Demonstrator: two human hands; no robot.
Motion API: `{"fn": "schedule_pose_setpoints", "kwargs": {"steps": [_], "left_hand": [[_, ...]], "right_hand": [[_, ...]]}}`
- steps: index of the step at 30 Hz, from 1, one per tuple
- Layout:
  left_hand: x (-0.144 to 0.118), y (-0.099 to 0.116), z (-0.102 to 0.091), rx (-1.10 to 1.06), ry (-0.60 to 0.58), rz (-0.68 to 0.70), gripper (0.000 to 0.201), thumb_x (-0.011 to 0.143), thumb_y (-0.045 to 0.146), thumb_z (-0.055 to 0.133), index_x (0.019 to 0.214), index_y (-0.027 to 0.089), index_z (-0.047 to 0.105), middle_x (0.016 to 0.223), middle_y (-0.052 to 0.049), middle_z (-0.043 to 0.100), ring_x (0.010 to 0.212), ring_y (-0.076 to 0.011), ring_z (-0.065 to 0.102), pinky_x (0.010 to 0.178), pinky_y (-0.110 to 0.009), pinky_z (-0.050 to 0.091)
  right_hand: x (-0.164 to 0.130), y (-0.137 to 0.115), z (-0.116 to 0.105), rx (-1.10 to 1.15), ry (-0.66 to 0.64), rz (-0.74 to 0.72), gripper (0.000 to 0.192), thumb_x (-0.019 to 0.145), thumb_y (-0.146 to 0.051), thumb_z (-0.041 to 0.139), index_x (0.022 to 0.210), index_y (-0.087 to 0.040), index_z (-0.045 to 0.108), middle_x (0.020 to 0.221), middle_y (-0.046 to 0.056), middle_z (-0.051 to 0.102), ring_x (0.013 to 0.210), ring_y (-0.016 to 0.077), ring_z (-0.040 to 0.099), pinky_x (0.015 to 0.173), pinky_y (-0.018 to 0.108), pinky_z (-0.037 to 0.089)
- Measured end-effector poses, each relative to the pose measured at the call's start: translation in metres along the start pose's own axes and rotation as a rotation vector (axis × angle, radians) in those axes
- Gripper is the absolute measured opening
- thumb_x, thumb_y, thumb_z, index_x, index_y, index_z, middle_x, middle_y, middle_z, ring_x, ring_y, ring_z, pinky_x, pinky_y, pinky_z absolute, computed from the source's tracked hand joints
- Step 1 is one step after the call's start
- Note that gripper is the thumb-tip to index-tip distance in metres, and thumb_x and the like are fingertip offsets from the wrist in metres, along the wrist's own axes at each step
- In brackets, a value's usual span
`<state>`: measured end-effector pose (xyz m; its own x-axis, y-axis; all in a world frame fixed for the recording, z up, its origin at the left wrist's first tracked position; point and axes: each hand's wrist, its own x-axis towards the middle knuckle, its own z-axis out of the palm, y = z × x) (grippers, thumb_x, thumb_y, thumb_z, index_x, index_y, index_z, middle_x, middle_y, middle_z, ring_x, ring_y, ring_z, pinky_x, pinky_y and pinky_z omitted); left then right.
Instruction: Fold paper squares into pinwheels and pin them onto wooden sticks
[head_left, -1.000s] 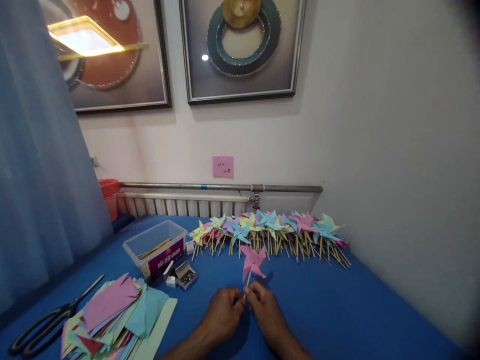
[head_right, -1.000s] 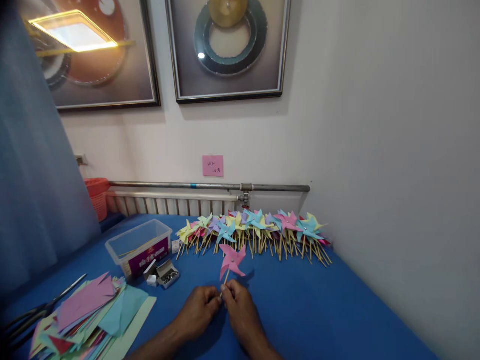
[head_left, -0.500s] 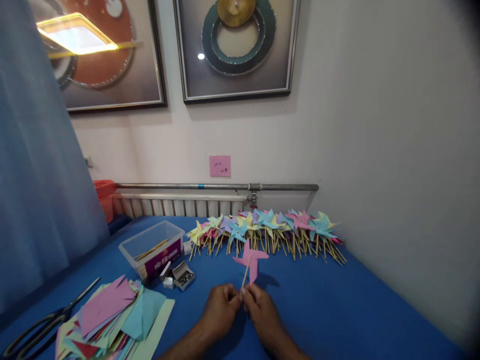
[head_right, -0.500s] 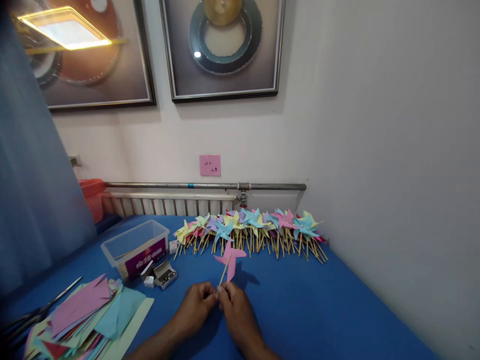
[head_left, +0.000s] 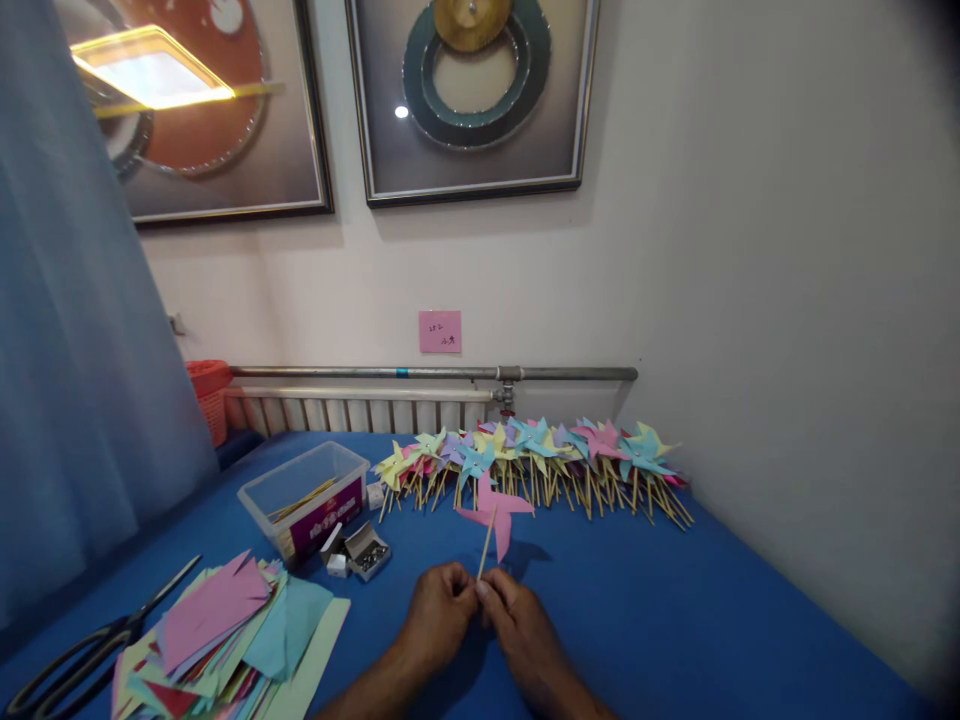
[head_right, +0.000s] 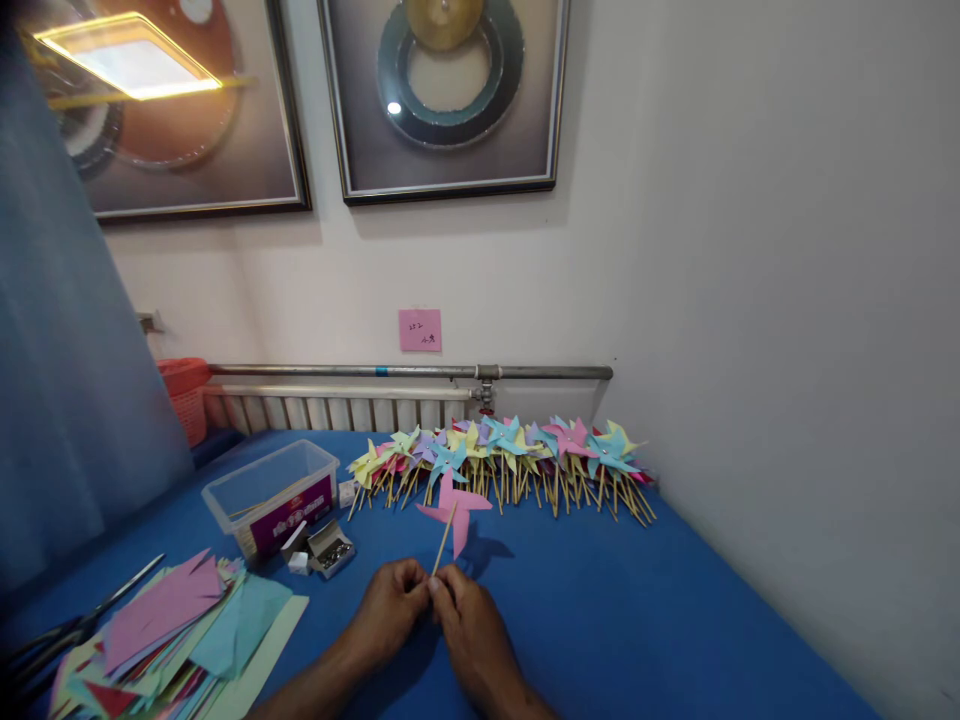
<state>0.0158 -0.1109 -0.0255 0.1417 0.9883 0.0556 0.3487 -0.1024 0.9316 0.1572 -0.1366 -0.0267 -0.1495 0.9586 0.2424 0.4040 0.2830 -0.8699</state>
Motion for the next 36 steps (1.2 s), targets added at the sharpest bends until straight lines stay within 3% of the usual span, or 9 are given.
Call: {"fn": "schedule_pose_setpoints", "kwargs": {"steps": [36], "left_hand": [[0.0014, -0.001, -0.0002, 0.008, 0.055, -0.001, 0.033, 0.075, 0.04, 0.065, 0.058, 0.021, 0.045, 0.052, 0.005, 0.043, 0.054, -0.0105, 0.037, 0.054, -0.026, 0.025]], "right_hand": [[0.0013, -0.0005, -0.0011, 0.056, 0.024, 0.011, 0.037, 0.097, -0.047, 0.042, 0.073, -0.022, 0.053, 0.065, -0.002, 0.055, 0.065, 0.0163, 0.052, 0.063, 0.027, 0.038]]}}
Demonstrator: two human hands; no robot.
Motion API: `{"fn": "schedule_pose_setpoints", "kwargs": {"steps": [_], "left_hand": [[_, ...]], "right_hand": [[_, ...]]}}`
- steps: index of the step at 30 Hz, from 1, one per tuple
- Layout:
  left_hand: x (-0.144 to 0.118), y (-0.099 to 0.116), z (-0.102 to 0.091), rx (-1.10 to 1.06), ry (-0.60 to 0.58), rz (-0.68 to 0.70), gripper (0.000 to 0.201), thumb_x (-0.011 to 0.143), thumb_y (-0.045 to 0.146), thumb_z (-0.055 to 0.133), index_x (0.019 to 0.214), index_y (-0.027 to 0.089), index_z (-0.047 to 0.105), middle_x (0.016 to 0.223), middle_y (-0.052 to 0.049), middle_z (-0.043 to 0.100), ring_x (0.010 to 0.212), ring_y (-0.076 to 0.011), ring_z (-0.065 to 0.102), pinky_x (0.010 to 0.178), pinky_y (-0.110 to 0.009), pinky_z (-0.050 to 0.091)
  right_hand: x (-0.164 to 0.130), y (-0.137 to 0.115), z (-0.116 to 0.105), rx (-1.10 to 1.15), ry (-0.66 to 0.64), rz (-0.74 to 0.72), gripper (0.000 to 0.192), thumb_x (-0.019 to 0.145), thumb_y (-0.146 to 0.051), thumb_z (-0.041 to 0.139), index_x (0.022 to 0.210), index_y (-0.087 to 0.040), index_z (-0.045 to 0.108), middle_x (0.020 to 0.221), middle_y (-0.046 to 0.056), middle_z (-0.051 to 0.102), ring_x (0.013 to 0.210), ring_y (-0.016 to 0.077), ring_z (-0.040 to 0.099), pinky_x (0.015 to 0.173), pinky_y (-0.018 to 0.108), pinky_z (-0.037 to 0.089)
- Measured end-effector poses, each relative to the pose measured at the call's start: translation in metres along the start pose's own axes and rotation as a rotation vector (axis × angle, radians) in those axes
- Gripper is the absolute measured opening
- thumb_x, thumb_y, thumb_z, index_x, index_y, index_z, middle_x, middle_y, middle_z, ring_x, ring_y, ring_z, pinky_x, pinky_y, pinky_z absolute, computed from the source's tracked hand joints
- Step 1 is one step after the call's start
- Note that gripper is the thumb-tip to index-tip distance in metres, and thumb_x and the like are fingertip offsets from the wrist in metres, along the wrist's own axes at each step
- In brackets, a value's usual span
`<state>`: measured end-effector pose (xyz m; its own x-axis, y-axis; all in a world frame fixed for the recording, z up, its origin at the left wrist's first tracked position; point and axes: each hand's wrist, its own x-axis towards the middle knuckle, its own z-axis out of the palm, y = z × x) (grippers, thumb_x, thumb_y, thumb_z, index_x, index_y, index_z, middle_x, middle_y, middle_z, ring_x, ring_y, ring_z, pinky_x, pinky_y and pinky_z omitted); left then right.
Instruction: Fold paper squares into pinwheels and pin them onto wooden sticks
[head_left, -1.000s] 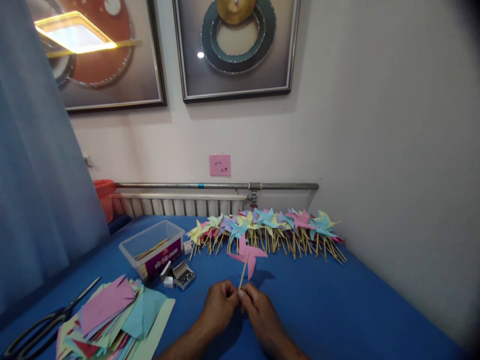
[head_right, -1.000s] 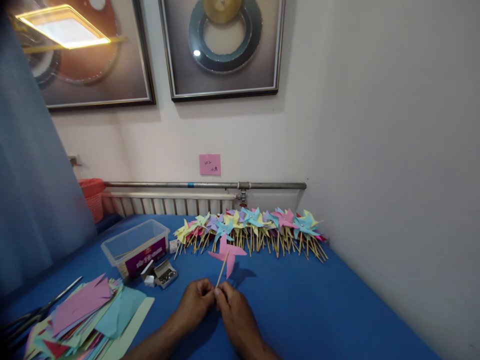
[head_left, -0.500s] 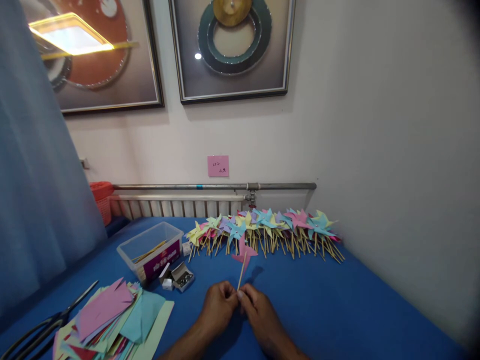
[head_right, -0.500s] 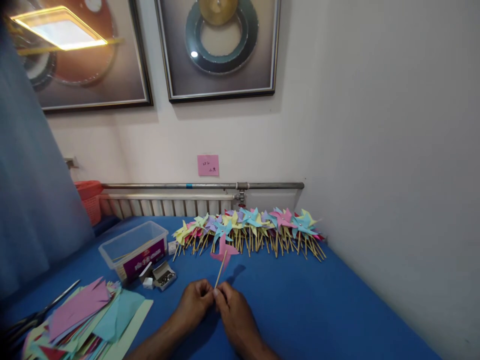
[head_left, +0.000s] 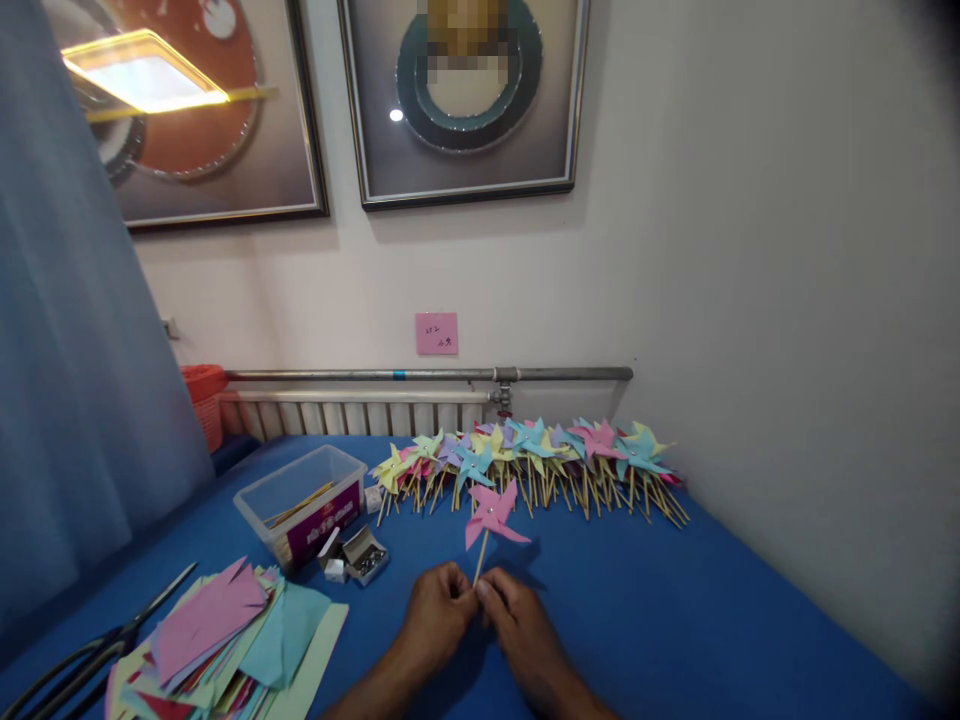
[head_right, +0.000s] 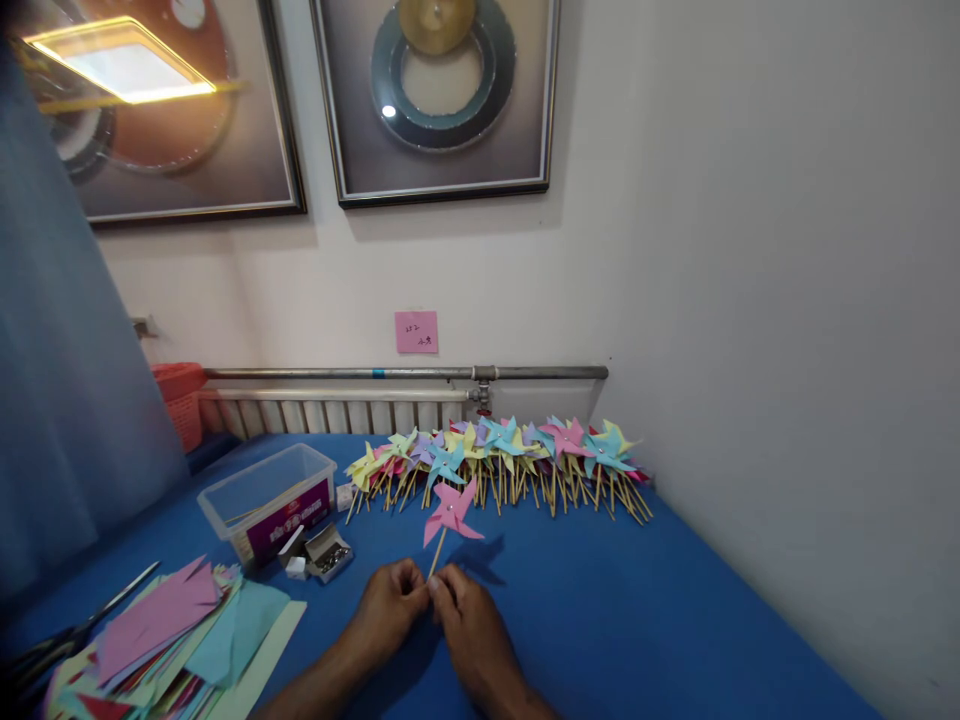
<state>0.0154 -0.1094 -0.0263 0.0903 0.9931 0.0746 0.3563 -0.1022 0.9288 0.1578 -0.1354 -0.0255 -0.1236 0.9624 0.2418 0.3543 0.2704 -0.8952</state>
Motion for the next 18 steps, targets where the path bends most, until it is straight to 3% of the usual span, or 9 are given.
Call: {"fn": "schedule_pose_setpoints", "kwargs": {"steps": [5, 18], "left_hand": [[-0.0014, -0.0019, 0.0009, -0.049, -0.098, 0.006, 0.033, 0.078, 0.046, 0.063, 0.062, 0.02, 0.05, 0.054, 0.005, 0.044, 0.053, -0.0103, 0.035, 0.053, -0.026, 0.025], [-0.001, -0.0044, 0.002, -0.124, -0.208, -0.001, 0.034, 0.079, 0.051, 0.057, 0.067, 0.018, 0.055, 0.056, 0.004, 0.049, 0.05, -0.0098, 0.038, 0.051, -0.025, 0.028]], "right_hand": [[0.0022, 0.0031, 0.0003, 0.123, 0.007, 0.083, 0.039, 0.096, -0.055, 0.041, 0.075, -0.023, 0.052, 0.059, -0.005, 0.048, 0.053, 0.0134, 0.043, 0.054, 0.026, 0.034], [0.0043, 0.0034, -0.0012, 0.103, 0.035, 0.057, 0.037, 0.093, -0.052, 0.044, 0.073, -0.023, 0.054, 0.061, -0.004, 0.05, 0.059, 0.0151, 0.048, 0.058, 0.026, 0.037]]}}
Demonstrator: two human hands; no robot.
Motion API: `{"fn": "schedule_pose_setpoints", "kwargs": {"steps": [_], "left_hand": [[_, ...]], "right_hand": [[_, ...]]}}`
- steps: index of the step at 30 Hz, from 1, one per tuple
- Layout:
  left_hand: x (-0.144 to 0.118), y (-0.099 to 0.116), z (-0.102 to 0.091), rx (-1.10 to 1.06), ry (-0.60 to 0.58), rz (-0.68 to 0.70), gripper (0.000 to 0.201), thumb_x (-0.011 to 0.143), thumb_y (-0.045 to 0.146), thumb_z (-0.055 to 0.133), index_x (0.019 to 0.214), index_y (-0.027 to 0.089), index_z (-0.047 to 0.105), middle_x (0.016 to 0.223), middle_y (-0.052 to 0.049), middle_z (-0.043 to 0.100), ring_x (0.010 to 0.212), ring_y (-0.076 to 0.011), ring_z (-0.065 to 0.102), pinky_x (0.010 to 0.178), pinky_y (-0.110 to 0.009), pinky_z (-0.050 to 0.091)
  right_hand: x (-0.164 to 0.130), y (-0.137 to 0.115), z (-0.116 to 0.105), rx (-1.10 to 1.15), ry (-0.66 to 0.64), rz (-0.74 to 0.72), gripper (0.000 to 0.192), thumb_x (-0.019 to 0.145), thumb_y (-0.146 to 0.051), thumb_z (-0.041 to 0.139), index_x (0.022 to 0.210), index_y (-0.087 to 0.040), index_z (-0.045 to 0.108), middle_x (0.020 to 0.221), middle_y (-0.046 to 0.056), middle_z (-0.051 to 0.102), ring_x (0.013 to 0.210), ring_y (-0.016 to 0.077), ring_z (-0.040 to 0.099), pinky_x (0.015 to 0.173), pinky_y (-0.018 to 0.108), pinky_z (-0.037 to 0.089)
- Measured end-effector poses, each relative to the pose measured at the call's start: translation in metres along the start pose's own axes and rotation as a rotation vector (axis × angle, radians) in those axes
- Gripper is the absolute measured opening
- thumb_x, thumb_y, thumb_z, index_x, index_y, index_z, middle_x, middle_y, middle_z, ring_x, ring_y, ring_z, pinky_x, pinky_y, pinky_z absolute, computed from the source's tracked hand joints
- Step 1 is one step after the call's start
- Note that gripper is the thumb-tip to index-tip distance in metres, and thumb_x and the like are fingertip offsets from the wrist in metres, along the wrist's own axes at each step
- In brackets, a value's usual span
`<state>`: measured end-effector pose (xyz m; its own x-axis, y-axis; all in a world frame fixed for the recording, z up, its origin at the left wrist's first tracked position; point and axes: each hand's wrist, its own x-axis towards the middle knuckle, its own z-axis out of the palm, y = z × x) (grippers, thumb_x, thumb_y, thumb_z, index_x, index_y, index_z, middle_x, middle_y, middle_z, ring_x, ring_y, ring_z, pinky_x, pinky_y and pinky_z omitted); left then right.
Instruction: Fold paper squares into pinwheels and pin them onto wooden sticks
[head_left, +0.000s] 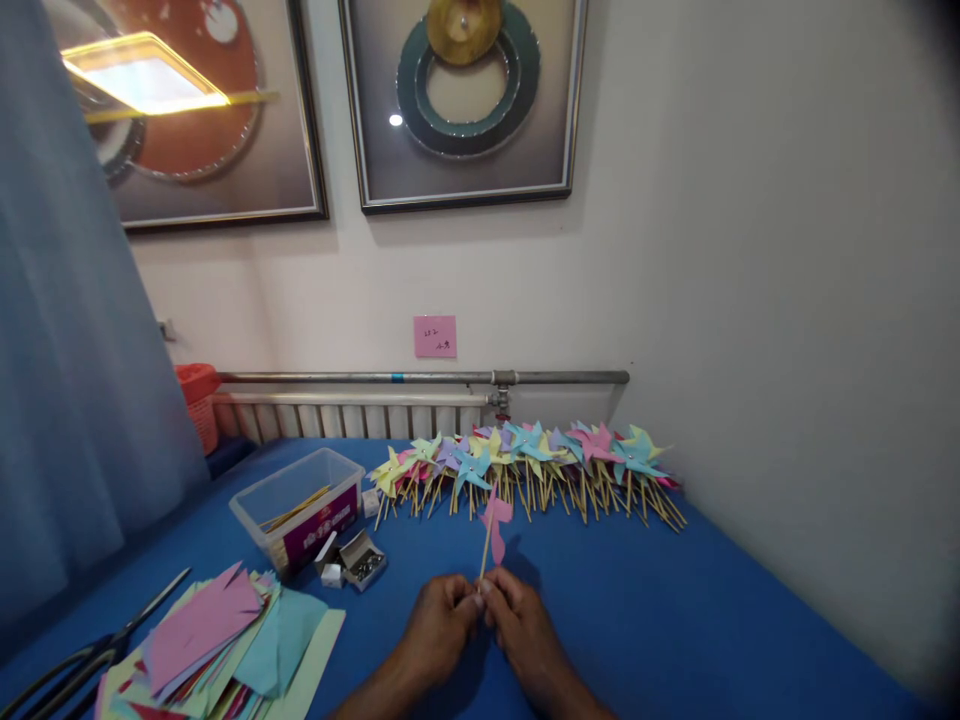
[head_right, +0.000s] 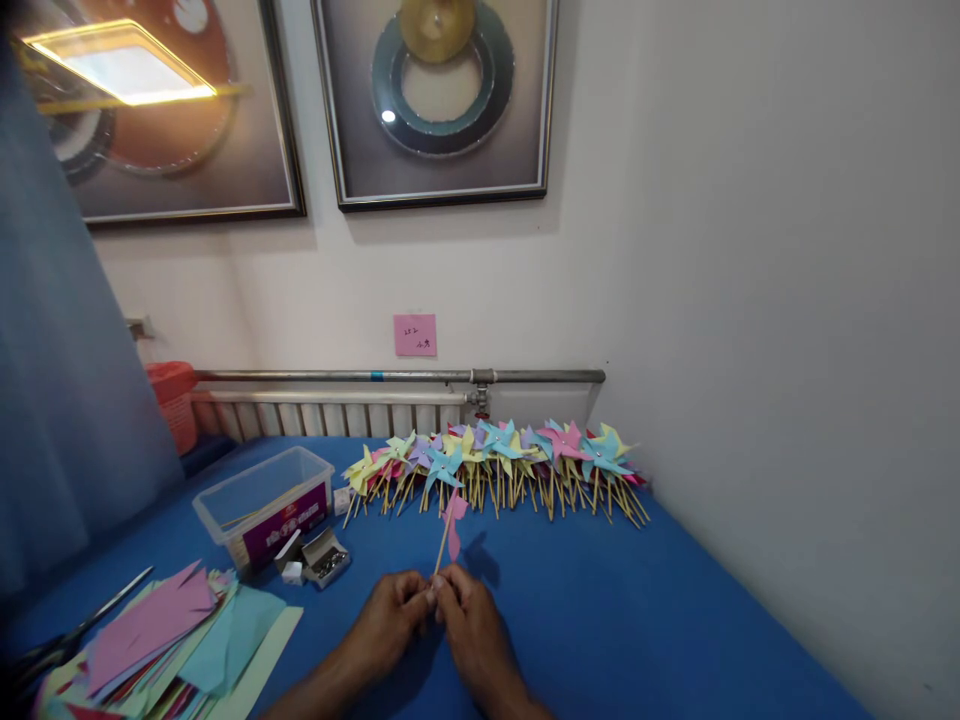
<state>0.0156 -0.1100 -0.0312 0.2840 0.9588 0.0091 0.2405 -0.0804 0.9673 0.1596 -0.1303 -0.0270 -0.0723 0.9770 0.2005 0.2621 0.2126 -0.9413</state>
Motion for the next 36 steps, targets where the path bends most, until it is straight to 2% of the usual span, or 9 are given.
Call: {"fn": "schedule_pose_setpoints", "kwargs": {"steps": [7, 12, 17, 25, 31, 36], "left_hand": [[0.0, 0.002, 0.001, -0.081, 0.005, -0.005, 0.043, 0.08, 0.061, 0.052, 0.067, 0.019, 0.052, 0.054, 0.003, 0.051, 0.046, -0.0106, 0.04, 0.049, -0.026, 0.029], [-0.003, 0.004, 0.0, -0.006, -0.064, 0.02, 0.042, 0.082, 0.06, 0.05, 0.066, 0.021, 0.05, 0.054, 0.003, 0.049, 0.046, -0.0102, 0.04, 0.049, -0.026, 0.029], [-0.005, 0.007, 0.0, 0.046, -0.077, 0.022, 0.039, 0.084, 0.054, 0.049, 0.064, 0.021, 0.05, 0.054, 0.004, 0.046, 0.049, -0.011, 0.039, 0.051, -0.026, 0.029], [-0.006, 0.012, 0.002, 0.217, 0.023, 0.006, 0.021, 0.082, 0.031, 0.054, 0.066, 0.019, 0.052, 0.06, 0.004, 0.05, 0.06, -0.0125, 0.043, 0.059, -0.026, 0.03], [-0.011, 0.015, 0.002, 0.441, 0.098, 0.094, 0.022, 0.087, 0.028, 0.05, 0.069, 0.018, 0.057, 0.066, 0.0, 0.06, 0.065, -0.0143, 0.05, 0.063, -0.028, 0.027], [-0.01, 0.01, 0.004, 0.474, 0.107, 0.098, 0.023, 0.088, 0.029, 0.049, 0.072, 0.018, 0.06, 0.069, -0.001, 0.065, 0.065, -0.0149, 0.052, 0.063, -0.028, 0.027]], "right_hand": [[-0.001, 0.002, 0.0, -0.005, -0.001, 0.001, 0.033, 0.092, -0.051, 0.046, 0.082, -0.022, 0.059, 0.063, -0.003, 0.051, 0.058, 0.0146, 0.047, 0.056, 0.026, 0.037], [0.002, -0.001, 0.0, 0.049, 0.039, 0.032, 0.029, 0.087, -0.048, 0.051, 0.073, -0.023, 0.056, 0.062, -0.003, 0.05, 0.058, 0.0149, 0.046, 0.057, 0.026, 0.038], [0.004, -0.001, 0.0, 0.085, 0.055, 0.027, 0.027, 0.083, -0.045, 0.055, 0.069, -0.023, 0.053, 0.061, -0.004, 0.049, 0.057, 0.0139, 0.044, 0.055, 0.025, 0.037], [0.007, 0.007, 0.0, 0.101, 0.1, 0.095, 0.027, 0.083, -0.047, 0.053, 0.07, -0.024, 0.049, 0.056, -0.008, 0.041, 0.049, 0.0109, 0.035, 0.049, 0.024, 0.031], [0.008, 0.011, 0.0, 0.101, 0.101, 0.107, 0.028, 0.083, -0.049, 0.055, 0.072, -0.023, 0.051, 0.057, -0.007, 0.045, 0.048, 0.0107, 0.037, 0.048, 0.023, 0.033], [0.01, 0.016, 0.0, 0.045, 0.108, 0.1, 0.028, 0.083, -0.048, 0.057, 0.072, -0.022, 0.055, 0.059, -0.005, 0.053, 0.052, 0.0125, 0.046, 0.051, 0.023, 0.037]]}}
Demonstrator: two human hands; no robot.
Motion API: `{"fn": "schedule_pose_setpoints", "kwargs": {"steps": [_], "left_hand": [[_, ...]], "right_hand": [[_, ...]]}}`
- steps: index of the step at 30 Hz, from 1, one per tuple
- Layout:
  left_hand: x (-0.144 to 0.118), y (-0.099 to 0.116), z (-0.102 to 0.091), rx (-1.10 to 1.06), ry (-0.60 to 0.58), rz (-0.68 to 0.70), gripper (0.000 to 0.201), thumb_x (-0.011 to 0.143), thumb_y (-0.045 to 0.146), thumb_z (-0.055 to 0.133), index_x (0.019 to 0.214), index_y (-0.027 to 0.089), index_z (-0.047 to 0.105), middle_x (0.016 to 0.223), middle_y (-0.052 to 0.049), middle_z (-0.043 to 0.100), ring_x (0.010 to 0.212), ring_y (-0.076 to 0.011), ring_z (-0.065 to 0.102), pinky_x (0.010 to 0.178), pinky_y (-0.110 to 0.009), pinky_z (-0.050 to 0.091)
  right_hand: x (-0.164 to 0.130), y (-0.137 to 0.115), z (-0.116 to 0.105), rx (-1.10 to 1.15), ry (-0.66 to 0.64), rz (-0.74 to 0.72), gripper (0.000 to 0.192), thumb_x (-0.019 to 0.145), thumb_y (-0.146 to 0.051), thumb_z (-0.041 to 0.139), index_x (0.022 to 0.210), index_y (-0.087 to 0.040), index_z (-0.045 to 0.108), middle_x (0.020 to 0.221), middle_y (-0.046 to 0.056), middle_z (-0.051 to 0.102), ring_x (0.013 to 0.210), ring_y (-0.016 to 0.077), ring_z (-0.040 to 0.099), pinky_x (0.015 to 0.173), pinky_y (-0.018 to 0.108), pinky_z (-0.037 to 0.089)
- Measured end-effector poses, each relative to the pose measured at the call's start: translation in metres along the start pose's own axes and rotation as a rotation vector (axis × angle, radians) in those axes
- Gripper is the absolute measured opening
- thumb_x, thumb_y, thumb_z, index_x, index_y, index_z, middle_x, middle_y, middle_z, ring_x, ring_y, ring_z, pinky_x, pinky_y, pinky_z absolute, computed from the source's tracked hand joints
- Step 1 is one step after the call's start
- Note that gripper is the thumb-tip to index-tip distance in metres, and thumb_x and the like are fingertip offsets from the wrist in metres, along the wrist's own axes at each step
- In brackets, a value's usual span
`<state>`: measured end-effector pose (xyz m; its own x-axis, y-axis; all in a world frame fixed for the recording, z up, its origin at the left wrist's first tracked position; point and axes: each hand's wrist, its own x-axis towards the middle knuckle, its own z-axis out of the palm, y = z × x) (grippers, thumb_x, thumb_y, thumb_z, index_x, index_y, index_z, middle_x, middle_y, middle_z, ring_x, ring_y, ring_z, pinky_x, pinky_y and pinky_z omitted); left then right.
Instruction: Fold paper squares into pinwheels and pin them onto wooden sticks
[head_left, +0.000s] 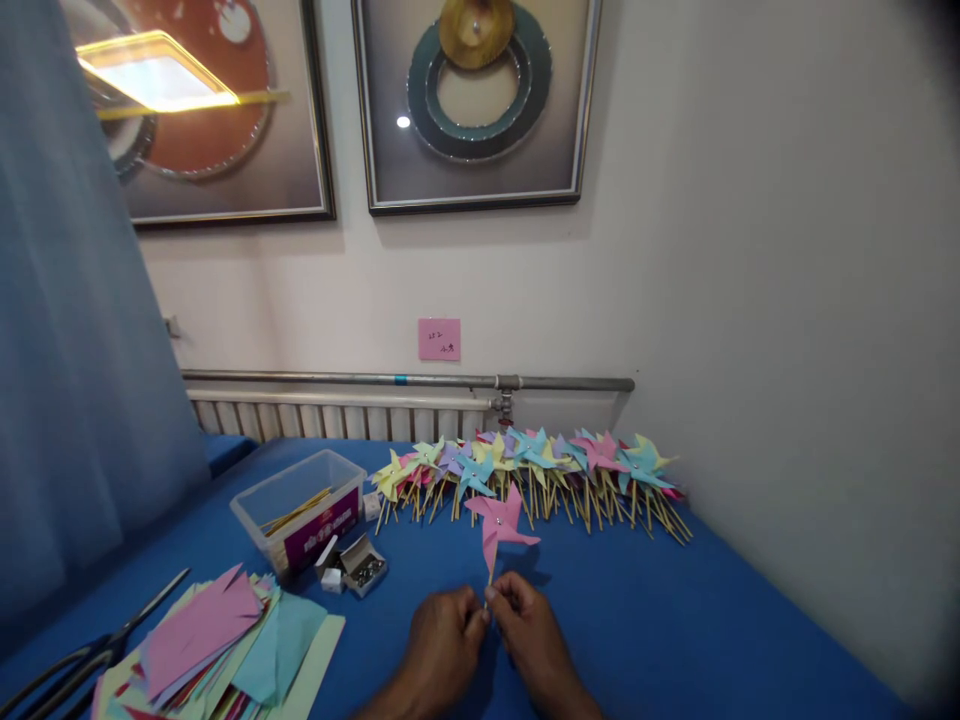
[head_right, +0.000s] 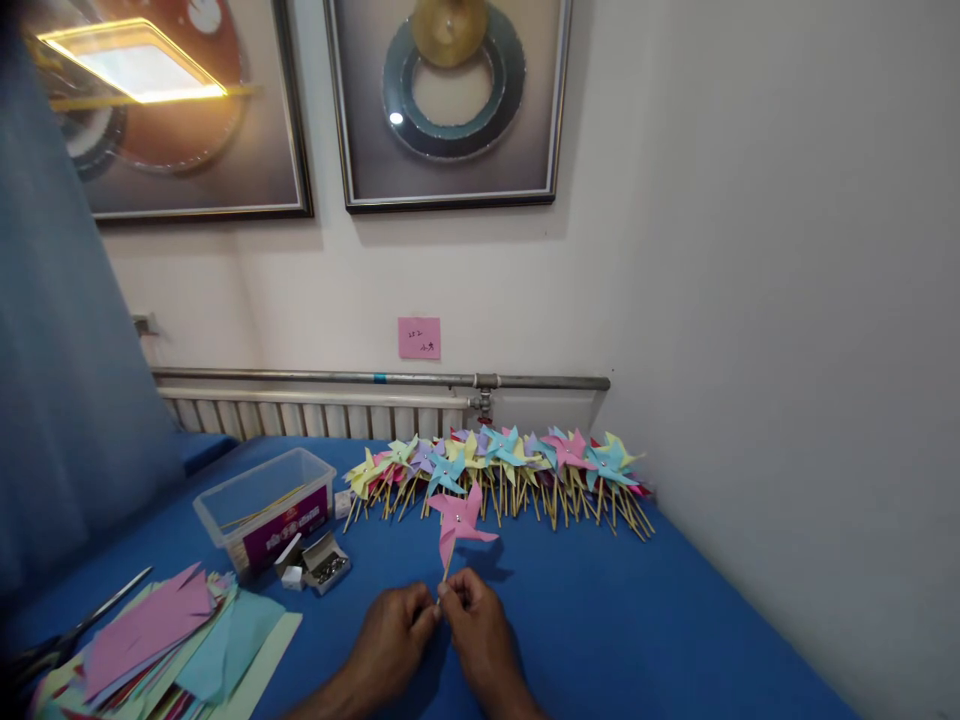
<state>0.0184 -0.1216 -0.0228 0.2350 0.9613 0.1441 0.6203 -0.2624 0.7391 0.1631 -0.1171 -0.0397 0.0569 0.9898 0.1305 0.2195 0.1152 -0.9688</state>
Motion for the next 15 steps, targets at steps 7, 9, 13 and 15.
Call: {"fn": "schedule_pose_setpoints", "kwargs": {"steps": [7, 9, 13, 15], "left_hand": [[0.0016, -0.0033, 0.0034, -0.031, -0.01, 0.012, 0.024, 0.089, 0.028, 0.049, 0.07, 0.018, 0.059, 0.069, -0.002, 0.066, 0.066, -0.0152, 0.054, 0.062, -0.026, 0.029], [0.0018, -0.0039, 0.0035, -0.035, -0.01, 0.024, 0.024, 0.089, 0.027, 0.049, 0.07, 0.018, 0.059, 0.069, -0.002, 0.066, 0.065, -0.0148, 0.054, 0.062, -0.026, 0.029], [0.0019, -0.0032, 0.0023, -0.031, -0.022, 0.035, 0.022, 0.088, 0.026, 0.051, 0.068, 0.018, 0.058, 0.067, -0.001, 0.064, 0.063, -0.0136, 0.053, 0.061, -0.026, 0.028], [0.0019, -0.0019, 0.0012, -0.024, -0.028, 0.025, 0.021, 0.086, 0.026, 0.053, 0.067, 0.018, 0.059, 0.066, -0.001, 0.064, 0.063, -0.0134, 0.053, 0.06, -0.026, 0.028]], "right_hand": [[-0.0021, 0.0006, -0.0005, -0.085, 0.04, -0.017, 0.026, 0.083, -0.045, 0.058, 0.071, -0.022, 0.06, 0.066, 0.0, 0.064, 0.063, 0.0166, 0.058, 0.06, 0.025, 0.043], [-0.0024, -0.0016, -0.0012, -0.112, 0.041, -0.003, 0.024, 0.082, -0.043, 0.058, 0.07, -0.022, 0.06, 0.067, 0.0, 0.065, 0.064, 0.0172, 0.059, 0.061, 0.026, 0.043], [-0.0026, -0.0052, -0.0024, -0.166, 0.05, 0.032, 0.022, 0.081, -0.041, 0.056, 0.069, -0.023, 0.059, 0.066, 0.0, 0.065, 0.063, 0.0176, 0.06, 0.061, 0.026, 0.041], [-0.0029, -0.0051, -0.0035, -0.194, 0.068, 0.034, 0.023, 0.081, -0.041, 0.054, 0.069, -0.023, 0.058, 0.065, 0.0, 0.065, 0.063, 0.0178, 0.06, 0.061, 0.026, 0.041]]}}
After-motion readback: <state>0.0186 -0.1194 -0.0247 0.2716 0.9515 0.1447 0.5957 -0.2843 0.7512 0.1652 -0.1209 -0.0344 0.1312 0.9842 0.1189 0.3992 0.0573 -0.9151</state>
